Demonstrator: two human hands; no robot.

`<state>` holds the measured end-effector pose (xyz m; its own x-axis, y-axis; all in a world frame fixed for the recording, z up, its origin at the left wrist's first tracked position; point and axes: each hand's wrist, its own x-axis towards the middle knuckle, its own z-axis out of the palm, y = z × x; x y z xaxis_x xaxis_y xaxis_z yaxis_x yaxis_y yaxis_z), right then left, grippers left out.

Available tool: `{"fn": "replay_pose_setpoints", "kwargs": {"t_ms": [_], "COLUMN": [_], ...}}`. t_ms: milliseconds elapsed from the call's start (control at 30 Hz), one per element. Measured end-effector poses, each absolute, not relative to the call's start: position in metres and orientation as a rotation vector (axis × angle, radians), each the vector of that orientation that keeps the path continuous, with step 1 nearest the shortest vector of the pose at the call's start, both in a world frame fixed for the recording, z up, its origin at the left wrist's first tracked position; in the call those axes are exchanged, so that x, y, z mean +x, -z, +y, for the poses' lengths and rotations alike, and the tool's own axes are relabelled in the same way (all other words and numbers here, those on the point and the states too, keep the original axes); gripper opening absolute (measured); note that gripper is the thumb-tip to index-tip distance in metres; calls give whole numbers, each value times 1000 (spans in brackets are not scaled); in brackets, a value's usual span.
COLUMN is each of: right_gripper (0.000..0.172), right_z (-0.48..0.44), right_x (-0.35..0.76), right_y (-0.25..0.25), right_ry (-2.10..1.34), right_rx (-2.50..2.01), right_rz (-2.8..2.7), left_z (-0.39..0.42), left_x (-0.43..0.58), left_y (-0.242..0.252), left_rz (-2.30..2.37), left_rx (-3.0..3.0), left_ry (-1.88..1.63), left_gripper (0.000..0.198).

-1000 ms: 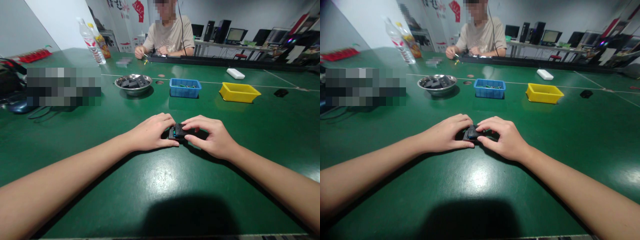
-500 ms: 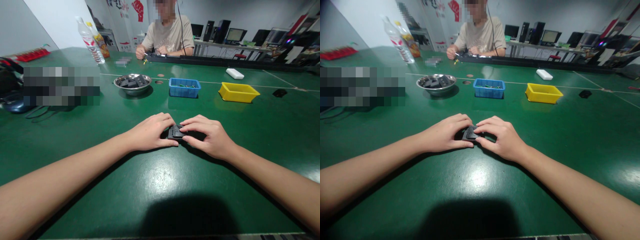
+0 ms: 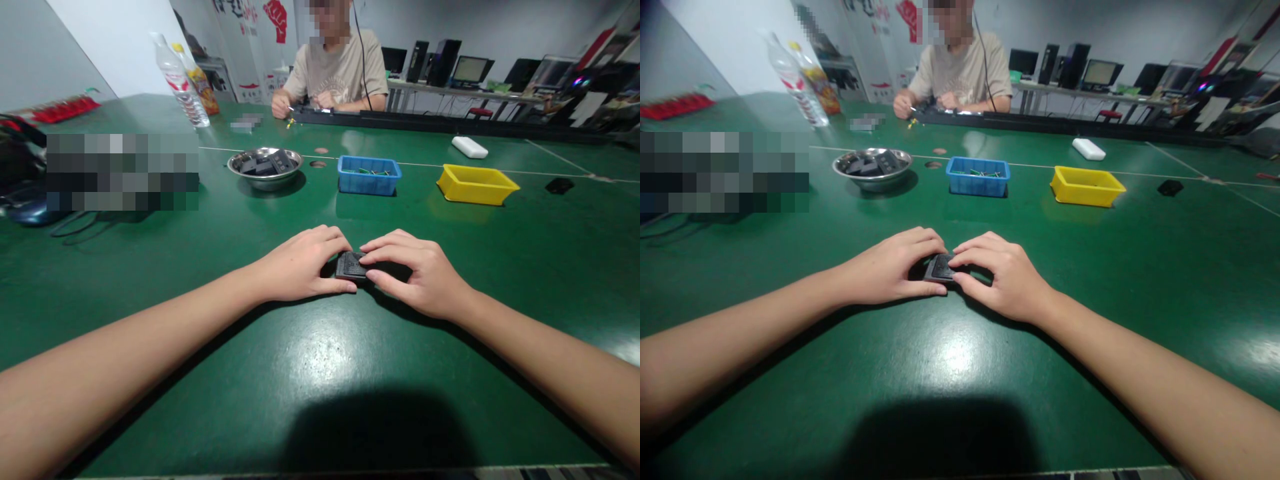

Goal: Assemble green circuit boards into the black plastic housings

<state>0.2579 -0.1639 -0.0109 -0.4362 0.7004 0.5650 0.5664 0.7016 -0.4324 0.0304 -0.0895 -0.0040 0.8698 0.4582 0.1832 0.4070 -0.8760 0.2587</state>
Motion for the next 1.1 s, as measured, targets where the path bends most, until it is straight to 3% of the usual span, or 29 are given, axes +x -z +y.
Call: {"fn": "replay_pose_setpoints", "kwargs": {"t_ms": [1100], "right_gripper": [11], "right_z": [-162], "right_x": [256], "right_y": [11], "right_ry": [-338], "right_rx": [-1041], "right_rz": [-2132], "left_z": [-92], "left_x": [32], "left_y": [4], "left_rz": [649], "left_rx": [2826], "left_ry": [-389], "left_gripper": [42]}}
